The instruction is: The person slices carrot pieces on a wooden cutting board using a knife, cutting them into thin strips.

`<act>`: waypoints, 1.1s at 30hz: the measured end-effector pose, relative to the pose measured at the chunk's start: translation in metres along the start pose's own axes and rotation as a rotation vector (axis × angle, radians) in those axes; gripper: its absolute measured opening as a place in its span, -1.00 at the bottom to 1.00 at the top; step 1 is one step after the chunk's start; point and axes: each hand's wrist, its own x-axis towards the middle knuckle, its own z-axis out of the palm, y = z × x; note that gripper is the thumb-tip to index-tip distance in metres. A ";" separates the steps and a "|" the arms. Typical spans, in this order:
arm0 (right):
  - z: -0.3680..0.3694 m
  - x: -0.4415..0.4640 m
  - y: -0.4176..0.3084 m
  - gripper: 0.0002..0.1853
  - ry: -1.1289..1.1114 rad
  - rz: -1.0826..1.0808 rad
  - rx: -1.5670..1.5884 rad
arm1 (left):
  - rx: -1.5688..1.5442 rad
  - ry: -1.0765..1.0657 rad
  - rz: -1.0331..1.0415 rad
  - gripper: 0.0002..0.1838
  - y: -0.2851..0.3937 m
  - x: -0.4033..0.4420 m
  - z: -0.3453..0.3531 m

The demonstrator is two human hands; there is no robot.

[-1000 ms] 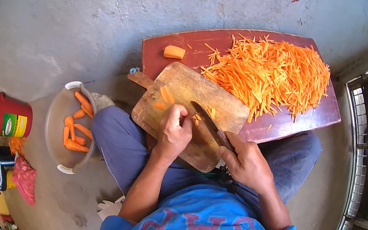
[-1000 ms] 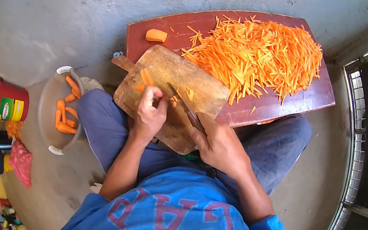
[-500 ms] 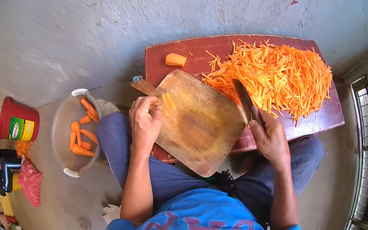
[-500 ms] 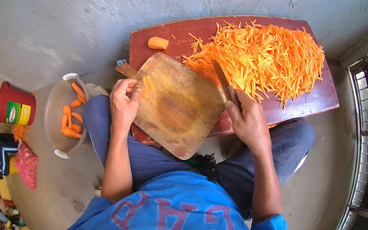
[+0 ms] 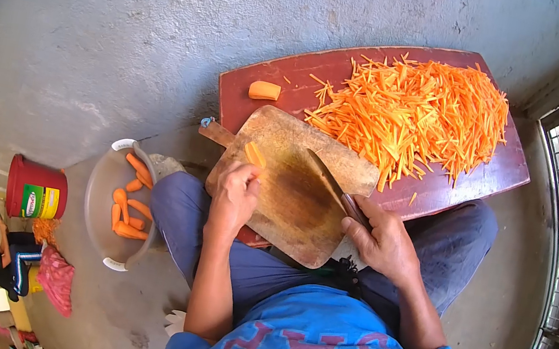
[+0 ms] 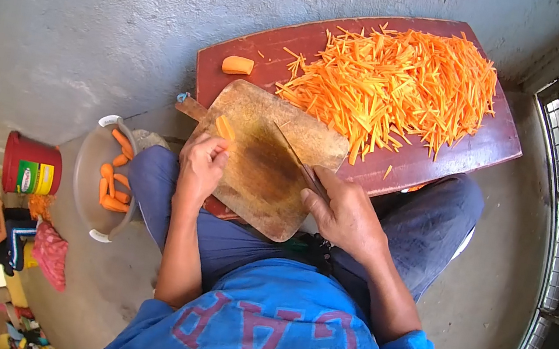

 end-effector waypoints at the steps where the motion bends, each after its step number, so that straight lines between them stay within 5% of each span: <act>1: 0.000 -0.001 -0.001 -0.57 0.018 -0.013 -0.008 | -0.111 -0.045 -0.065 -0.86 0.005 -0.002 0.004; 4: 0.003 0.001 -0.006 -0.59 0.029 -0.035 0.047 | -0.069 0.001 0.198 -0.92 0.031 -0.010 0.034; 14: 0.004 -0.009 -0.011 -0.65 0.029 0.024 -0.029 | -0.302 -0.095 -0.012 -0.86 0.057 -0.022 0.043; 17: 0.019 0.004 -0.015 -0.67 0.001 -0.073 0.082 | -0.199 -0.076 0.230 -0.89 0.048 -0.026 0.056; 24: 0.015 0.021 -0.018 -0.57 -0.042 -0.026 0.040 | -0.197 0.045 0.194 -0.82 0.039 -0.024 0.050; 33: 0.013 -0.010 -0.029 -0.68 -0.056 0.053 0.102 | -0.174 -0.004 0.313 -0.85 0.035 -0.016 0.055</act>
